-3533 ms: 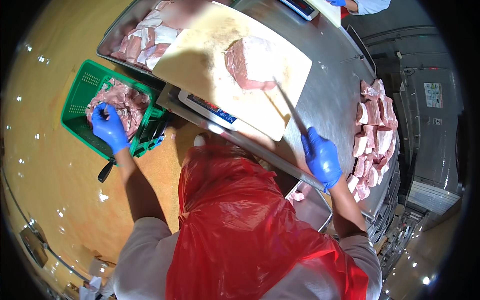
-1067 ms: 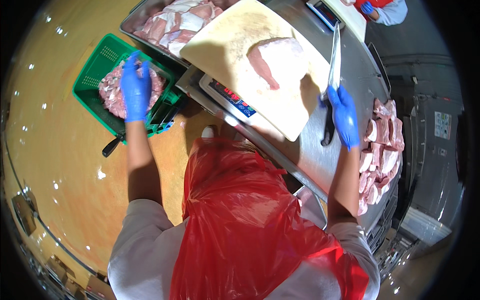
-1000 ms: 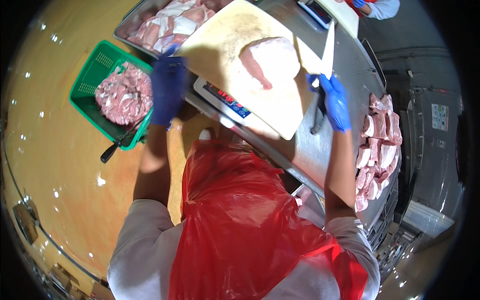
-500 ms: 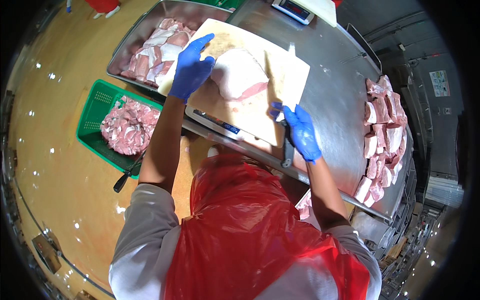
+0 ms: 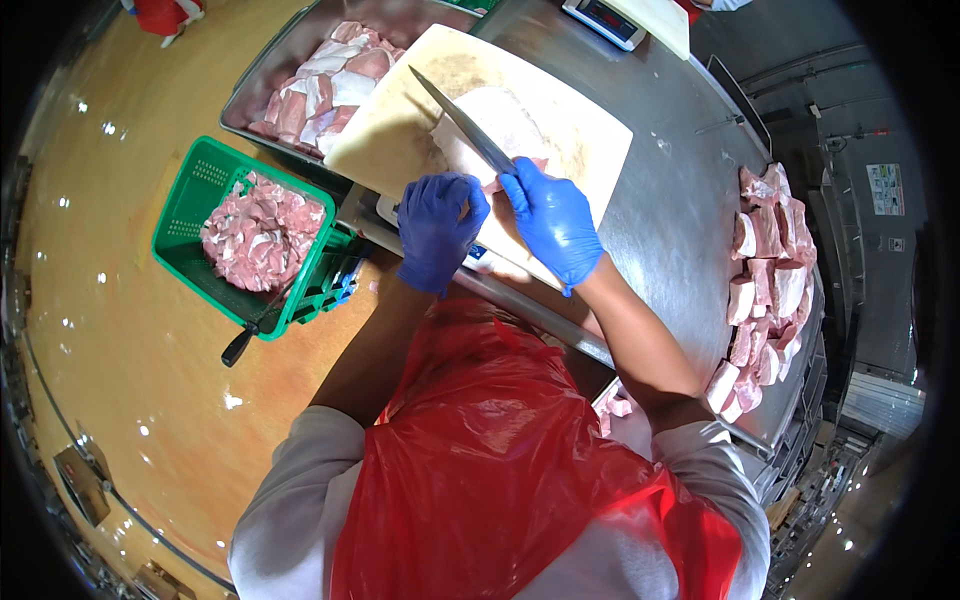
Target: The person cuts large pieces of raw meat on a cutting board using a knife, separating fat and trimming portions. The trimmed pieces are placed into a green basket and a metal tray. The person wears blue gloves and a red apron while working at a stainless steel table.
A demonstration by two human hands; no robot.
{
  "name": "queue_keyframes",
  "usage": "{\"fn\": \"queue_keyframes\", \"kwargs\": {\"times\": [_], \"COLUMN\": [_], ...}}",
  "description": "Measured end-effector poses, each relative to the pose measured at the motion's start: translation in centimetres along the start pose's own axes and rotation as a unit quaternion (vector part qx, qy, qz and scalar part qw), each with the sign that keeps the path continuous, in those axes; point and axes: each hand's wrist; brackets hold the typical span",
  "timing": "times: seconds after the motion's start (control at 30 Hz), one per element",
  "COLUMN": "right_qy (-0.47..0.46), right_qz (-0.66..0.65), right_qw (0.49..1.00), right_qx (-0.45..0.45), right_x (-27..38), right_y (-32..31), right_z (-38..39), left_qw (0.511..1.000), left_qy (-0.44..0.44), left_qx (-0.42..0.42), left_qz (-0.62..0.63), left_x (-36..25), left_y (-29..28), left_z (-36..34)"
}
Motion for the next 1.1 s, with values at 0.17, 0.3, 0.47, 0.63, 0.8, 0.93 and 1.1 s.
{"fn": "queue_keyframes", "kwargs": {"times": [0.17,0.3,0.47,0.63,0.8,0.93,1.1], "right_qy": [-0.033,-0.018,-0.03,-0.055,-0.085,-0.048,-0.037], "right_qz": [0.134,0.26,0.262,0.189,0.158,0.219,0.316], "right_qw": [0.989,0.956,0.961,0.98,0.984,0.973,0.938], "right_qx": [0.049,0.134,0.085,-0.01,0.001,0.048,0.14], "right_x": [-1.8,-7.8,-9.8,-4.0,0.8,-0.5,-5.6], "right_y": [0.4,-4.4,-8.8,-5.4,-0.5,1.3,-3.9], "right_z": [1.5,6.0,7.3,4.1,1.1,1.0,4.3], "left_qw": [0.998,0.99,0.987,0.997,0.998,0.997,0.996], "left_qy": [-0.015,-0.098,-0.134,-0.079,-0.062,-0.07,-0.077], "left_qx": [-0.065,-0.098,-0.053,0.005,0.003,-0.004,-0.033], "left_qz": [-0.023,0.003,0.071,0.027,0.015,0.026,0.017], "left_x": [0.5,1.4,-1.7,-1.9,-0.5,-0.5,0.6], "left_y": [-1.3,-3.6,-3.5,-0.5,0.2,0.1,-1.2], "left_z": [0.7,2.6,1.4,0.9,2.0,2.1,2.4]}}
Point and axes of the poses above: each hand's wrist, its own z-axis away from the middle knuckle, its own y-axis out of the palm, x = y × z, and after that the axes turned 9 degrees about y, right-handed
